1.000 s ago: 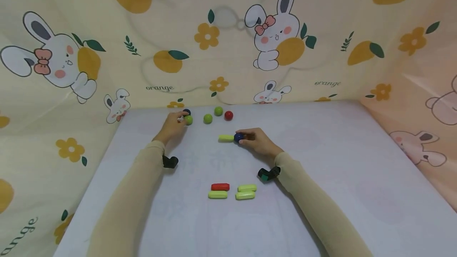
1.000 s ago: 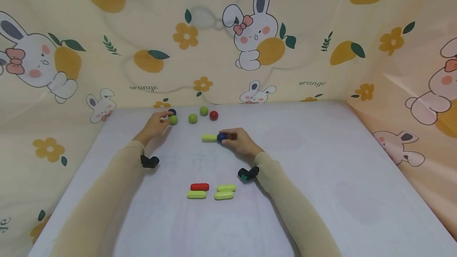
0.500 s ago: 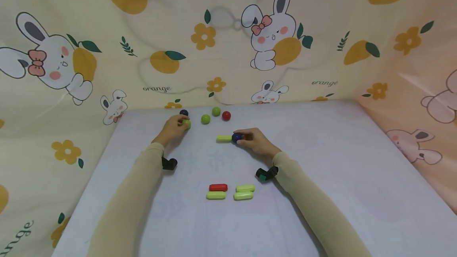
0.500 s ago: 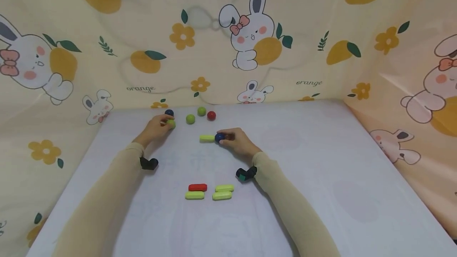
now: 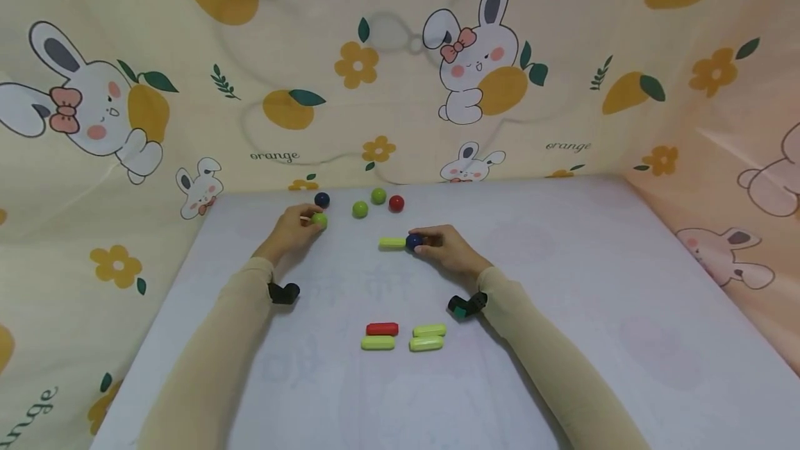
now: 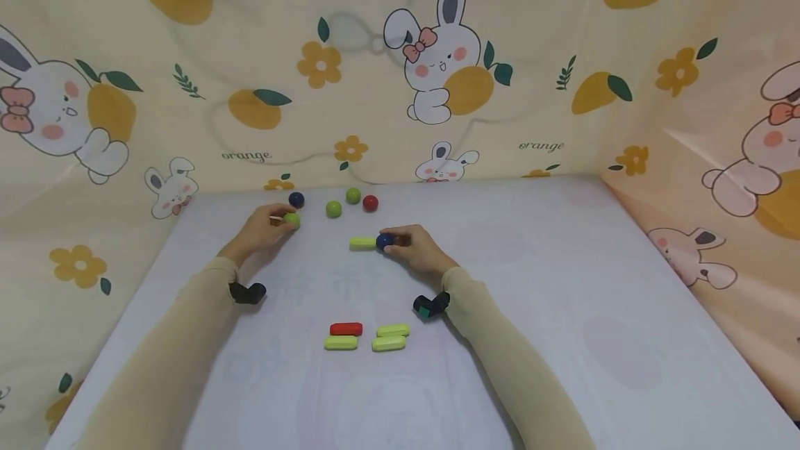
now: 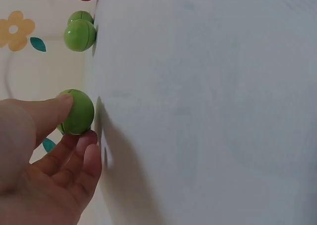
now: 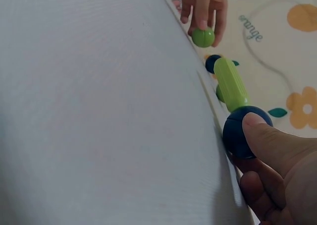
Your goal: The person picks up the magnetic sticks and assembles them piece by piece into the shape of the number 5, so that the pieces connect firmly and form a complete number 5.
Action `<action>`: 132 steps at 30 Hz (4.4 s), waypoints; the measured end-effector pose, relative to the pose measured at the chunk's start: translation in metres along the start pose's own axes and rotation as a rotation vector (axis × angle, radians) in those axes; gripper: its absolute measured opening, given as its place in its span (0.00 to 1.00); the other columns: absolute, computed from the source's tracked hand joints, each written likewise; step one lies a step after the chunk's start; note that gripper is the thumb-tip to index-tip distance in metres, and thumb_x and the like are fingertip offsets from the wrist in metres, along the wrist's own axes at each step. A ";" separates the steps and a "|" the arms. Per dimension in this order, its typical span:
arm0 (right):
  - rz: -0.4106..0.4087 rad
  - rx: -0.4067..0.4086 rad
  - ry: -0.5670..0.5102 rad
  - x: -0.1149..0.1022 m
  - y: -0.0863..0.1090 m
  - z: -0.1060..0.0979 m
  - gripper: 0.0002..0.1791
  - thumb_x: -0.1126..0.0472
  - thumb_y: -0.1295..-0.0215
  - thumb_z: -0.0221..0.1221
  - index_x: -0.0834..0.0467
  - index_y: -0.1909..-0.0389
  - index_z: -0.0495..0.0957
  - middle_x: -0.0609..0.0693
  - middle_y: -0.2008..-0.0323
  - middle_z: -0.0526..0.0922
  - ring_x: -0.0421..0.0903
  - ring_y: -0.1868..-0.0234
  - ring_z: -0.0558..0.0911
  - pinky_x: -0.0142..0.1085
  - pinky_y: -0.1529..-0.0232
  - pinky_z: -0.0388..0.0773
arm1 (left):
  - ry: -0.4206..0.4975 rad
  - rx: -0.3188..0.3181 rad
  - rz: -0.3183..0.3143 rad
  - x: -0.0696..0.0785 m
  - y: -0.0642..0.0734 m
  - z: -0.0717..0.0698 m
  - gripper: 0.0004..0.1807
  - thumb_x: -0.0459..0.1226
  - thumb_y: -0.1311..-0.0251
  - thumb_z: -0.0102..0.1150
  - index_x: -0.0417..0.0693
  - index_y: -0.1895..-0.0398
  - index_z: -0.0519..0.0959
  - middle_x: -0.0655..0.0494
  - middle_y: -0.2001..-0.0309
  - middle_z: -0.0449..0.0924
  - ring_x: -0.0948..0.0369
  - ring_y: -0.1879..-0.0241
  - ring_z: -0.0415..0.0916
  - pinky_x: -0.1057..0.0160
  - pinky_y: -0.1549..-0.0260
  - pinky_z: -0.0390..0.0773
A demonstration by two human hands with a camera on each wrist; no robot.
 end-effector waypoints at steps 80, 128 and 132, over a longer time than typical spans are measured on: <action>0.045 -0.003 -0.039 0.007 0.000 0.003 0.26 0.60 0.28 0.60 0.53 0.30 0.72 0.53 0.35 0.78 0.50 0.45 0.75 0.47 0.35 0.74 | -0.078 -0.224 0.118 0.084 0.027 0.088 0.22 0.32 0.31 0.57 0.48 0.34 0.76 0.49 0.34 0.76 0.50 0.41 0.74 0.51 0.37 0.75; 0.034 0.000 -0.033 0.008 -0.001 0.003 0.27 0.61 0.28 0.60 0.52 0.29 0.72 0.54 0.40 0.80 0.49 0.50 0.74 0.36 0.48 0.73 | -0.001 -0.158 0.161 0.068 0.068 0.049 0.21 0.39 0.25 0.51 0.43 0.33 0.72 0.43 0.35 0.76 0.47 0.40 0.75 0.46 0.39 0.76; 0.026 -0.001 -0.027 0.006 -0.001 0.003 0.27 0.61 0.28 0.60 0.54 0.29 0.72 0.55 0.41 0.80 0.48 0.50 0.74 0.35 0.49 0.73 | -0.004 -0.156 0.164 0.065 0.076 0.050 0.21 0.40 0.25 0.51 0.44 0.33 0.73 0.44 0.36 0.77 0.49 0.41 0.76 0.46 0.40 0.77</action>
Point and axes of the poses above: each hand's wrist, its own y-axis away from the middle knuckle, its own z-axis out of the palm, x = y × z, the point moved 10 cm from there along -y, towards the middle knuckle
